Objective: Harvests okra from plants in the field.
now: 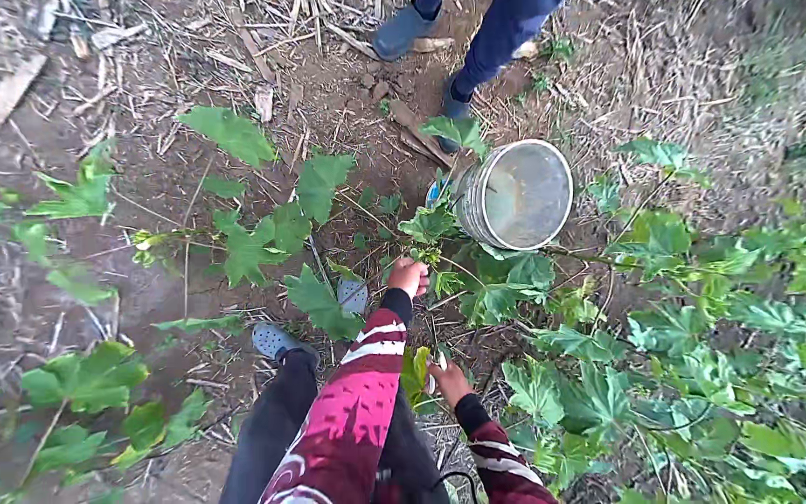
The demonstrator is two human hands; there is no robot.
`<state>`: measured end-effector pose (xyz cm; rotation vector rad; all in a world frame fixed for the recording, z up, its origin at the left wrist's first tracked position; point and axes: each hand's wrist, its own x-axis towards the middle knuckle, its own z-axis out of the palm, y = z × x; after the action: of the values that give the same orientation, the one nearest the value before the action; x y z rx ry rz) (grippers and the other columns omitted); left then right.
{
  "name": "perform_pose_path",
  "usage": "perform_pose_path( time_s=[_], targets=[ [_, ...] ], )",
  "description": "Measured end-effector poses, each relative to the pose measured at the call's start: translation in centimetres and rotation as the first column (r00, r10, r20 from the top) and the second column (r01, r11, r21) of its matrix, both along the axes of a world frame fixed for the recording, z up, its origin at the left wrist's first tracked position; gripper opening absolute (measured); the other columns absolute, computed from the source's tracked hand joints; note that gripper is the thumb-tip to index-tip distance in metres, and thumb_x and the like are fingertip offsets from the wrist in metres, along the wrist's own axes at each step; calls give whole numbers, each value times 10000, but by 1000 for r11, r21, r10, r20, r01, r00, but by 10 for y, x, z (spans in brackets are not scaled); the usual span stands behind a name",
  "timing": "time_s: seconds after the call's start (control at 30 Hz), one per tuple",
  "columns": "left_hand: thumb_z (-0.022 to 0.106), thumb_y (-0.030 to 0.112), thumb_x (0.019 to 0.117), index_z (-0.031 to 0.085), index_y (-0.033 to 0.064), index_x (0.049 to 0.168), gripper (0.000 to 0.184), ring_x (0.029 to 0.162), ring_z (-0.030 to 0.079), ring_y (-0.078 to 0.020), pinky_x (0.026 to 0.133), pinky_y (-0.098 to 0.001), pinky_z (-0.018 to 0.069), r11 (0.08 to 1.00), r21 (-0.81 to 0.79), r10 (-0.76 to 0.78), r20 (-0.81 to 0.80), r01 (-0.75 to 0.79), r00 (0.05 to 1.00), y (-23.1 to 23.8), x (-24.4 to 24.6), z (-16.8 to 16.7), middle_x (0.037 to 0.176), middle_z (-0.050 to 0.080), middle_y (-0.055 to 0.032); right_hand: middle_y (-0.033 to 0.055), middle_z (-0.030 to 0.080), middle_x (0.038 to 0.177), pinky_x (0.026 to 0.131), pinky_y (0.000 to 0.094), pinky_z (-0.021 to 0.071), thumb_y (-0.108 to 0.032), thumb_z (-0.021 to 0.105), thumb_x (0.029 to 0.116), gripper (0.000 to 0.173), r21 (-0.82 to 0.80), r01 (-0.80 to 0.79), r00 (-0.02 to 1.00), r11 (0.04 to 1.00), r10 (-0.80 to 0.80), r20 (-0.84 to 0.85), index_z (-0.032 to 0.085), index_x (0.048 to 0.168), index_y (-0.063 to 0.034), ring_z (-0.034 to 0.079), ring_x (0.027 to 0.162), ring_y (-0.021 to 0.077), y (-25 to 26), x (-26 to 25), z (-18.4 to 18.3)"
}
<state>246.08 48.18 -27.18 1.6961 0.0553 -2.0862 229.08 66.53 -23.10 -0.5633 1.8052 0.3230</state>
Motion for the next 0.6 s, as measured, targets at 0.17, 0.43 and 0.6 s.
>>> perform_pose_path(
  time_s=[0.17, 0.43, 0.6],
  targets=[
    [701, 227, 952, 478, 110, 1494, 598, 1121, 672, -349, 960, -579, 540, 810, -195, -425, 456, 554, 782, -2, 1, -26, 1254, 683, -172, 121, 716, 883, 769, 428, 585, -364, 534, 1078, 440, 6, 29, 998, 1000, -29, 48, 569, 1306, 11, 703, 778, 228, -34, -11, -24],
    [662, 326, 1004, 666, 197, 1358, 376, 1310, 583, -277, 1086, -550, 481, 526, -253, -500, 680, 812, 536, -27, 17, -41, 1429, 603, -89, 139, 697, 930, 805, 464, 574, -418, 514, 1074, 495, 12, -165, 972, 986, 161, 170, 563, 1326, 6, 690, 816, 253, -113, 9, -47],
    [610, 328, 1034, 670, 16, 1218, 366, 1080, 672, -384, 972, -610, 508, 781, -214, -407, 537, 586, 739, -46, 38, -50, 1123, 700, -224, 93, 699, 800, 574, 335, 558, -388, 494, 1094, 417, 4, -42, 986, 999, 41, 162, 581, 1235, -5, 671, 618, 182, -153, 42, -40]
  ],
)
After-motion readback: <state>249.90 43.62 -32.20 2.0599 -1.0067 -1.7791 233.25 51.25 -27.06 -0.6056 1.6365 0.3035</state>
